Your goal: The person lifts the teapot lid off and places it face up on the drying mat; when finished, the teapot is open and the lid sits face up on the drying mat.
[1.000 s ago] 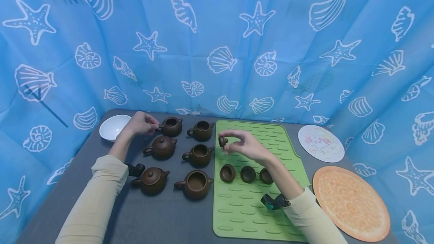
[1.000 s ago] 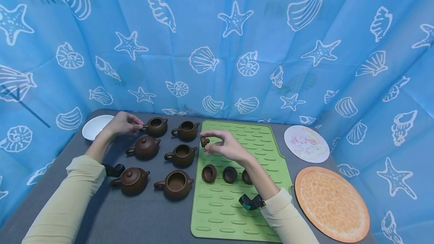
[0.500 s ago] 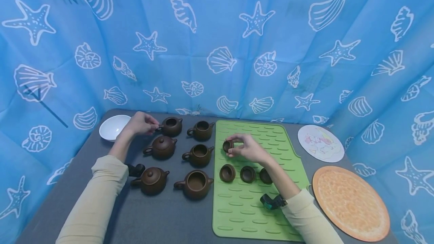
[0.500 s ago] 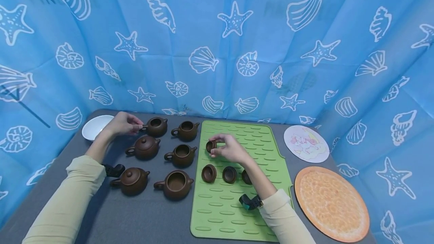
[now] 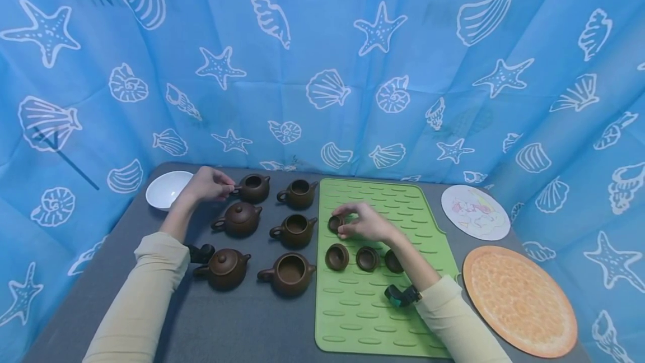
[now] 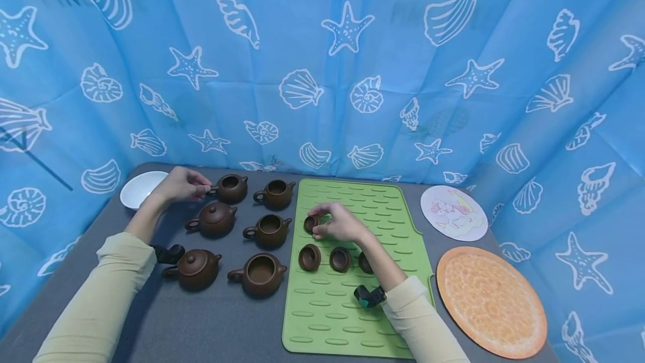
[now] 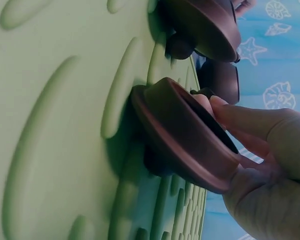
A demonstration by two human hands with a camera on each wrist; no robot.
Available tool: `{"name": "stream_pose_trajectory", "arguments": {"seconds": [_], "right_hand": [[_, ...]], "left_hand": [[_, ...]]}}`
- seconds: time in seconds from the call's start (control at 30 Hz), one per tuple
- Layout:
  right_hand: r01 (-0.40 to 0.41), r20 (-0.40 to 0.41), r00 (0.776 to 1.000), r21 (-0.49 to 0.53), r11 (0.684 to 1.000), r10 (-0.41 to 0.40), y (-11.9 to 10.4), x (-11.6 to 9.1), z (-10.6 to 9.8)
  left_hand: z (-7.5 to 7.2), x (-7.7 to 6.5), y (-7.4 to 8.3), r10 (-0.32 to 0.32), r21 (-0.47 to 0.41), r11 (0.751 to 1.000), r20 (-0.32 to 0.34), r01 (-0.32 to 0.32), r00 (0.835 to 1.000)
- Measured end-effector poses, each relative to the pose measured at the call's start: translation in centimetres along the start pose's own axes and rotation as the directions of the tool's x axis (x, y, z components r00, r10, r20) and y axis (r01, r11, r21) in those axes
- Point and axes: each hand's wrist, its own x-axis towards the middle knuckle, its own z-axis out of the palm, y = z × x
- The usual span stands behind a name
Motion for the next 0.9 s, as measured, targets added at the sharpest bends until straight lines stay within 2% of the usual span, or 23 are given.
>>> {"name": "stream_pose_trajectory", "arguments": {"seconds": [0.57,0.9], "right_hand": [[0.046,0.11,0.993,-0.078,0.996,-0.037,-0.22,0.01,-0.01],[0.046,0.074,0.996,-0.078,0.996,-0.041,0.09,-0.29,-0.2]], "left_hand": [[-0.11,-0.01,-0.53,0.013,0.001,1.0,-0.014,-0.013,1.0],[-0.43,-0.44,-0.72,0.02,0.026,0.999,0.009,-0.02,1.0]]}}
